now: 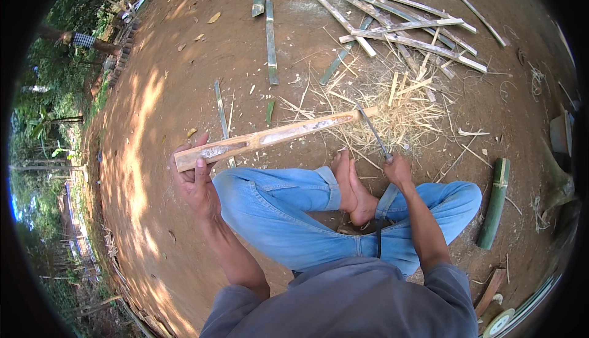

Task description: The person sits cross-legged on the ground and uses a knife to shave thin strips from a rectangular piece of wood. They repeatedly scrape the blade along the wood's surface to create shavings, occasionally rotating the wood to work on different sides.

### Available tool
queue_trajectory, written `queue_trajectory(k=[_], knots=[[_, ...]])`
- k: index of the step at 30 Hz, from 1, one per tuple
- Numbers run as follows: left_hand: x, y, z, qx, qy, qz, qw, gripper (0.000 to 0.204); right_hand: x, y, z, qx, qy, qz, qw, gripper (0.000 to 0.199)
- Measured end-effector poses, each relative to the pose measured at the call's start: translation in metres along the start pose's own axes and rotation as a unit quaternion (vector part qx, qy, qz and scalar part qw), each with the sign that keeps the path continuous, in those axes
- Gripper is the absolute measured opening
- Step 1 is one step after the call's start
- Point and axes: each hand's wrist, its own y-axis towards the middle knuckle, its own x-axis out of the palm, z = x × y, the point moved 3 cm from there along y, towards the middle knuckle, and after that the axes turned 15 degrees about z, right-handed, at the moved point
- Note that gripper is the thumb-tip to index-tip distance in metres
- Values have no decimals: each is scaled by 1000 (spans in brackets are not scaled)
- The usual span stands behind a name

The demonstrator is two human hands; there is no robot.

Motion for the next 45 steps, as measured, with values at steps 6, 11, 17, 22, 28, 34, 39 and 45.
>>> queue_trajectory(k=[6,11,17,22,28,34,39,45], knots=[[17,6,34,24,55,-60,996,57,-33,-25,-50,29,46,-11,998,30],[18,-14,41,49,119,-55,990,50,-74,-121,-176,-137,186,-81,970,28],[23,-45,58,86,88,-78,989,40,-70,-141,-190,-218,195,-99,951,31],[12,-52,48,74,81,-41,993,43,-73,-140,-178,-189,167,-145,957,29],[12,-56,50,81,88,-45,992,38,-66,-117,-145,-73,170,-47,982,15],[11,-58,51,94,107,-48,989,40,-68,-127,-132,-164,119,-46,978,19],[15,-56,47,114,114,-48,986,44,-54,-74,-96,-62,92,11,994,18],[12,-58,54,111,133,-51,983,52,-61,-104,-112,-138,119,-40,982,16]])
